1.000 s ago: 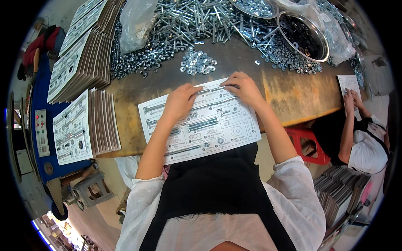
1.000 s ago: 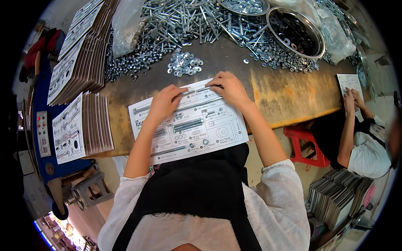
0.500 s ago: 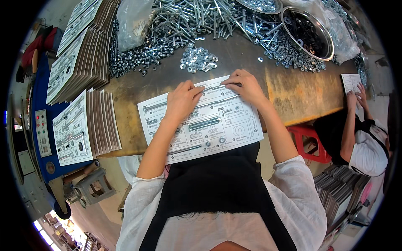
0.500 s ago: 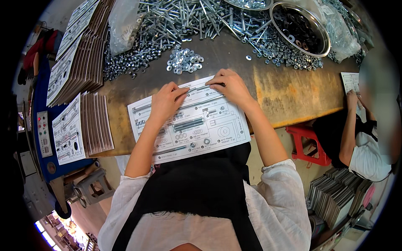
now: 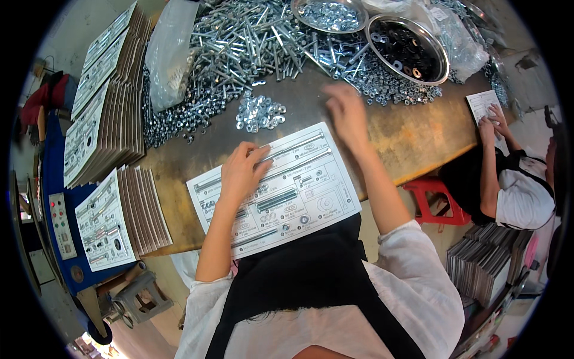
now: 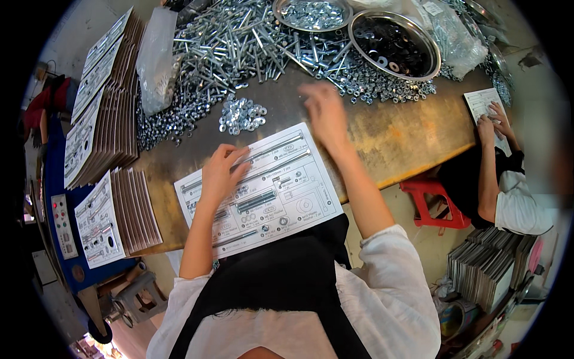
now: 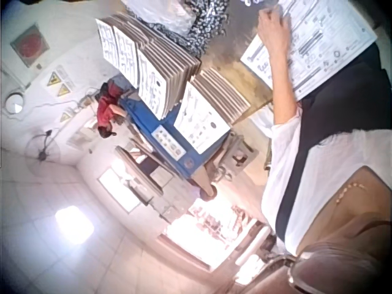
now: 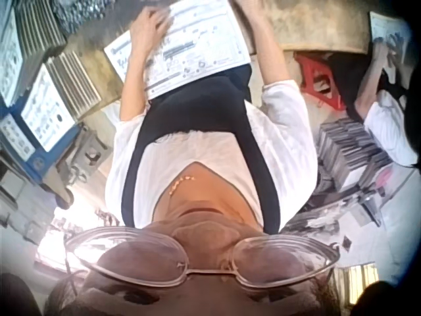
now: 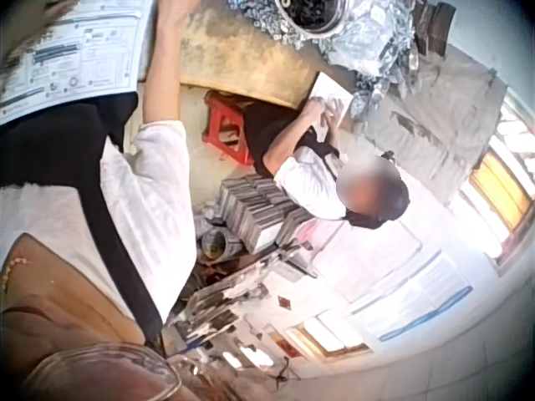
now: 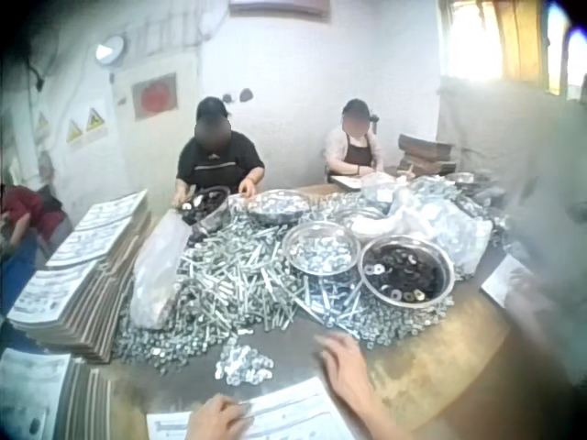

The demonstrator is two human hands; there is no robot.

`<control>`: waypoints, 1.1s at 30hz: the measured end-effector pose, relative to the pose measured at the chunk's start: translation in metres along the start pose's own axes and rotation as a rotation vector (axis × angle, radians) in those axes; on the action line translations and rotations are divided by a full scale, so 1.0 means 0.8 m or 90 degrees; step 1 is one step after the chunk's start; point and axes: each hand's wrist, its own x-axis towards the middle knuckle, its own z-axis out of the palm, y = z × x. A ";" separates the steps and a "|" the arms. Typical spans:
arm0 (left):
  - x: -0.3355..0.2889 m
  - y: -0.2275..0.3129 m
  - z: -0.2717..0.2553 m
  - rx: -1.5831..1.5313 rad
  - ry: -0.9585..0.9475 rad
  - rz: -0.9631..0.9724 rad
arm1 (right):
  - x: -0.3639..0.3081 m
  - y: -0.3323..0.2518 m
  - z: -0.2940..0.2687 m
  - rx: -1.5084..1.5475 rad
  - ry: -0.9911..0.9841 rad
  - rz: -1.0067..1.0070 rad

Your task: The person picks various metal fasteners, including bolts, nuts, and washers, from a large pile on a table. They place these items into designated slots on a printed cardboard backing sheet. The person repeats this process, stacking completed sheets and starting new ones.

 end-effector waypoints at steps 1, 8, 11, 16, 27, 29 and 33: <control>-0.001 0.003 -0.003 -0.013 0.008 -0.004 | 0.016 0.013 -0.006 -0.114 0.095 0.064; -0.002 0.030 -0.012 -0.086 0.056 0.059 | 0.094 0.085 0.007 -0.129 0.134 0.240; -0.013 0.030 -0.014 -0.136 0.019 0.031 | 0.087 0.073 -0.001 -0.002 0.170 0.253; -0.016 0.037 -0.019 -0.101 0.140 0.051 | 0.027 -0.050 -0.033 0.420 -0.082 0.326; -0.032 0.104 0.031 -0.153 -0.072 0.148 | -0.153 -0.111 -0.120 0.528 -0.358 0.486; -0.042 0.106 0.056 -0.114 -0.042 0.157 | -0.172 -0.110 -0.115 0.336 -0.315 0.462; -0.052 0.109 0.078 -0.051 0.020 0.182 | -0.187 -0.116 -0.104 0.099 -0.252 0.352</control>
